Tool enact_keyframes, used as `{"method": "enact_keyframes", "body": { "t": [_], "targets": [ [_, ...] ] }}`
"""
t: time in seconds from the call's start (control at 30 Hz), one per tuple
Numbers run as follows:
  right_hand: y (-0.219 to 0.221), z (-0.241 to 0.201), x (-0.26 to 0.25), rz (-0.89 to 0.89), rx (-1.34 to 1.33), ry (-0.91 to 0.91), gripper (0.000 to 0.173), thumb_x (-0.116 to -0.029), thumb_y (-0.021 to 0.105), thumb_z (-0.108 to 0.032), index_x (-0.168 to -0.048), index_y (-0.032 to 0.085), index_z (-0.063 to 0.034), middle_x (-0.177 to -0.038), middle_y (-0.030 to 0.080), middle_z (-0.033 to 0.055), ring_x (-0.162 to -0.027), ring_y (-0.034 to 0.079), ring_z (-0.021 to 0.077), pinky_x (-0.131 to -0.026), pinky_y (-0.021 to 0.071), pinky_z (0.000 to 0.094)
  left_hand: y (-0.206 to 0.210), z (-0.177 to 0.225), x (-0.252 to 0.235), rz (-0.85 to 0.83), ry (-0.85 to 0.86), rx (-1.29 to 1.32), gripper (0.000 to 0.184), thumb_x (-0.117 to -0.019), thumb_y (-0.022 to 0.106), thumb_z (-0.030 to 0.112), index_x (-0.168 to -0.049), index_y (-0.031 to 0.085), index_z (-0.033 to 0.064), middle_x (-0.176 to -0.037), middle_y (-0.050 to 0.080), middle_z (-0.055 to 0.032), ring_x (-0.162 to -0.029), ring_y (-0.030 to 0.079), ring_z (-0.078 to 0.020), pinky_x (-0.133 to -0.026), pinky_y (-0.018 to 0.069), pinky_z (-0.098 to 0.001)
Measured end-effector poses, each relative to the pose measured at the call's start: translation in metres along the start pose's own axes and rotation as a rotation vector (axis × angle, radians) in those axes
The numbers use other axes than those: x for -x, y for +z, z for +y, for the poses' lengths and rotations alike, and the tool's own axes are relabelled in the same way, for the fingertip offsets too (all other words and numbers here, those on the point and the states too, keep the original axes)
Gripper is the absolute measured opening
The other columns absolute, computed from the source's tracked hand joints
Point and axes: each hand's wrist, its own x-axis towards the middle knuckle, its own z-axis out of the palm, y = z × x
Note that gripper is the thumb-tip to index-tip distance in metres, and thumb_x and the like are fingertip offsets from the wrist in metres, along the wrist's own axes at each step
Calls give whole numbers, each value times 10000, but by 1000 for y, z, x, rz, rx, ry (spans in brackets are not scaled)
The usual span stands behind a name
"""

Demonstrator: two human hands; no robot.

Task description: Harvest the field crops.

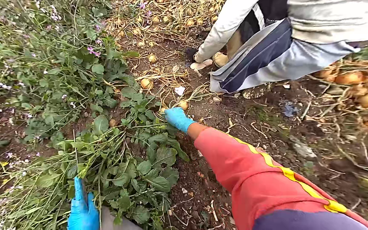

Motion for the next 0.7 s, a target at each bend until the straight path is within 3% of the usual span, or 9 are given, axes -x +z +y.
{"method": "enact_keyframes", "body": {
  "t": [0.1, 0.2, 0.27, 0.37, 0.43, 0.5, 0.57, 0.7],
  "targets": [
    [-22, 30, 3, 133, -207, 165, 458, -1073, 474, -457, -1260, 676, -92, -1153, 721, 244, -1154, 662, 470, -984, 494, 682, 2, 0, -1, -27, 12, 36, 706, -1040, 484, 199, -1665, 156, 201, -1647, 354, -120, -1432, 478, -290, -1150, 419, -507],
    [-42, 41, -25, 188, -399, 335, 460, -1037, 538, -388, -1386, 616, -98, -1297, 670, 253, -1242, 618, 469, -1010, 461, 710, 0, 1, -1, -28, 16, 41, 707, -1037, 494, 193, -1663, 167, 186, -1645, 353, -135, -1424, 482, -321, -1141, 420, -531],
    [-43, 43, -44, 170, -512, 411, 450, -1010, 560, -350, -1355, 632, -71, -1312, 660, 258, -1249, 617, 457, -1006, 472, 702, 1, 0, -1, -20, 18, 36, 704, -1038, 499, 196, -1663, 174, 192, -1641, 364, -127, -1410, 498, -321, -1135, 427, -527],
    [-40, 50, -61, 128, -795, 580, 458, -932, 667, -336, -1210, 677, 28, -1272, 656, 270, -1219, 622, 424, -984, 492, 675, 0, 2, -2, 7, 1, 14, 699, -1034, 500, 187, -1661, 193, 212, -1577, 457, -149, -1329, 572, -336, -1077, 473, -547],
    [-38, 66, -62, 192, -942, 643, 432, -929, 684, -310, -1212, 685, 17, -1293, 653, 238, -1228, 615, 386, -996, 498, 638, -1, 3, -1, 9, -11, -4, 696, -1034, 495, 191, -1661, 193, 221, -1566, 473, -144, -1316, 586, -331, -1063, 483, -556],
    [-39, 90, -58, 244, -861, 640, 430, -967, 626, -338, -1216, 690, 7, -1315, 646, 239, -1258, 601, 397, -1022, 483, 647, 0, 1, -2, 12, -10, 9, 694, -1034, 487, 192, -1661, 192, 217, -1587, 447, -137, -1351, 558, -319, -1088, 465, -545],
    [-31, 112, -52, 210, -622, 514, 439, -1010, 556, -363, -1235, 702, -16, -1299, 658, 275, -1253, 606, 460, -1015, 464, 713, 0, -1, -1, -6, -15, 29, 695, -1038, 485, 195, -1663, 180, 212, -1620, 403, -125, -1402, 511, -303, -1129, 435, -526],
    [-14, 117, -38, 117, -379, 397, 485, -1080, 424, -404, -1327, 669, -66, -1313, 666, 258, -1253, 620, 458, -1018, 459, 722, 4, 4, -3, -33, -13, -8, 717, -1035, 484, 217, -1667, 146, 210, -1608, 413, -147, -1381, 525, -338, -1100, 448, -561]
  ]
}}
